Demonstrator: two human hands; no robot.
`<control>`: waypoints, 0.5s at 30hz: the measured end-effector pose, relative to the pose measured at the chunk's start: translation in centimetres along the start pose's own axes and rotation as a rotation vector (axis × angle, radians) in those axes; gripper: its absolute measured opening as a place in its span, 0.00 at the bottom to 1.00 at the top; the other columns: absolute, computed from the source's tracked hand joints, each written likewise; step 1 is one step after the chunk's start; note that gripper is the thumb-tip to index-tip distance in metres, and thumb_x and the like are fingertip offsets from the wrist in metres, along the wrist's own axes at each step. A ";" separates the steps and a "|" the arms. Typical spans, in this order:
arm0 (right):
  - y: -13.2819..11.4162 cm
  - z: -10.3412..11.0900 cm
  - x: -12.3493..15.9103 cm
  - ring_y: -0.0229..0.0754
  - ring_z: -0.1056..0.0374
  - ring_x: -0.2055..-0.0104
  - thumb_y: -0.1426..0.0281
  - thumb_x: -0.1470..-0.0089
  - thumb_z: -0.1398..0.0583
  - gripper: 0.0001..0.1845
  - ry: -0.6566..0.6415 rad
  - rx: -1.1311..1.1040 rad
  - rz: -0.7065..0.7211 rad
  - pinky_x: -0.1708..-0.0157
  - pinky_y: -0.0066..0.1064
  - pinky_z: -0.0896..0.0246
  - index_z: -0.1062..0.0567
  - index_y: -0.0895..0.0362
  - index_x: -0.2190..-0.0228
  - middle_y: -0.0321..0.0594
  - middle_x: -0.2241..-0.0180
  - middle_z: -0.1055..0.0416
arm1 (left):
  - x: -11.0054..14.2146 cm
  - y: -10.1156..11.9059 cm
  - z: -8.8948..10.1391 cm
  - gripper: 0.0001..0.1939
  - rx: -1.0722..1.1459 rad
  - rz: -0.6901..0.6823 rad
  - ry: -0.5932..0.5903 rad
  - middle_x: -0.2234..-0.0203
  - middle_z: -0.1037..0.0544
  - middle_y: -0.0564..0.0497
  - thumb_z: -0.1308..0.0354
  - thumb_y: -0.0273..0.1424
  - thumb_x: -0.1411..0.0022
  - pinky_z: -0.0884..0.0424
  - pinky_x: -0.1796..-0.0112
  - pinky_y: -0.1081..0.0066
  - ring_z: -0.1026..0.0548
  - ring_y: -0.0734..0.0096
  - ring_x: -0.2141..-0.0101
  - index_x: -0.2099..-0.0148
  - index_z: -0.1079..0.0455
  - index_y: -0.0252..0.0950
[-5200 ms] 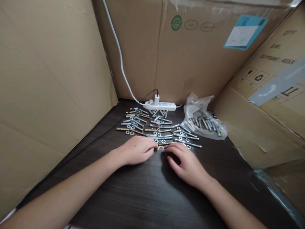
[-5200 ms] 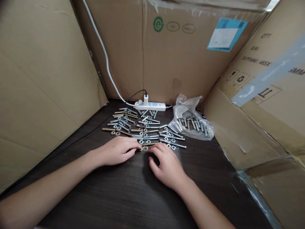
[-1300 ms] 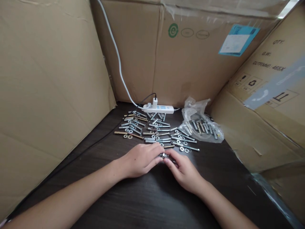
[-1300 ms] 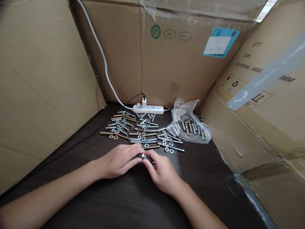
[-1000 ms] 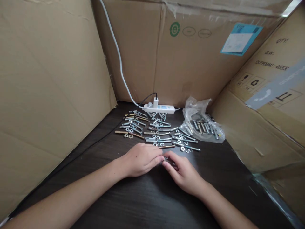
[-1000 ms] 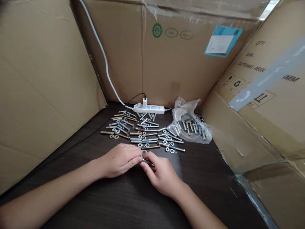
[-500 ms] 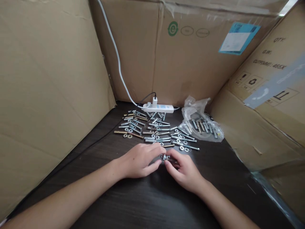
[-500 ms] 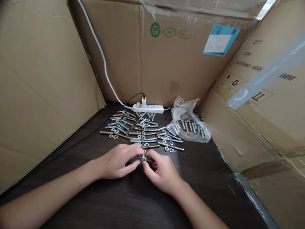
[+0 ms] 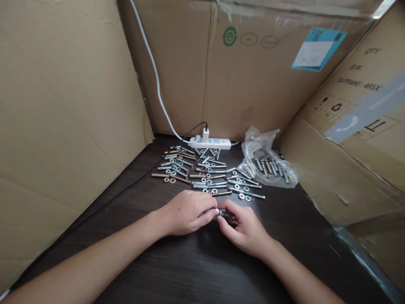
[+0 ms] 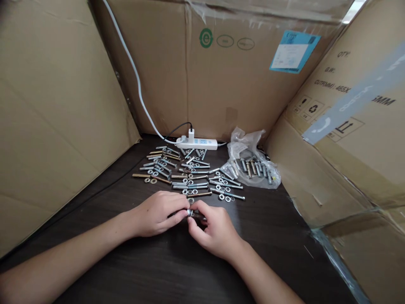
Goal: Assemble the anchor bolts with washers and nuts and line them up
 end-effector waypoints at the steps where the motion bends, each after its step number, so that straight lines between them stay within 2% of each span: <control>1: 0.0 0.0 0.0 0.32 0.43 0.79 0.71 0.47 0.45 0.03 -0.002 0.006 0.001 0.78 0.21 0.45 0.32 0.56 0.68 0.31 0.79 0.37 | 0.0 0.0 0.1 0.15 -0.006 0.003 0.001 0.70 0.28 0.51 0.60 0.34 0.31 0.36 0.65 0.72 0.30 0.70 0.68 0.63 0.35 0.35; 7: -0.1 0.6 -0.1 0.32 0.44 0.80 0.71 0.48 0.44 0.02 0.047 0.005 0.009 0.79 0.21 0.44 0.32 0.56 0.69 0.31 0.79 0.37 | 0.4 0.0 1.1 0.09 0.043 0.021 0.077 0.65 0.30 0.50 0.55 0.33 0.35 0.36 0.65 0.71 0.31 0.69 0.67 0.55 0.39 0.36; 11: 0.0 0.7 -0.1 0.32 0.41 0.79 0.71 0.49 0.43 0.03 0.067 -0.011 0.010 0.78 0.21 0.42 0.32 0.57 0.69 0.33 0.77 0.35 | 0.4 0.5 0.7 0.07 0.059 -0.027 0.066 0.65 0.30 0.50 0.52 0.30 0.37 0.35 0.66 0.72 0.31 0.70 0.67 0.56 0.40 0.37; 15: 0.0 0.6 -0.1 0.32 0.40 0.79 0.71 0.49 0.44 0.03 0.053 -0.029 0.007 0.78 0.21 0.41 0.31 0.57 0.68 0.34 0.77 0.33 | 0.4 0.3 0.4 0.06 0.047 -0.019 0.063 0.66 0.31 0.50 0.53 0.30 0.37 0.35 0.66 0.72 0.31 0.70 0.67 0.57 0.40 0.36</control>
Point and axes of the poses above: each hand's wrist, its own x-axis away from the middle knuckle, its own z-axis out of the back of the hand, y = z × x, the point moved 10 cm from there along -x, towards the middle knuckle
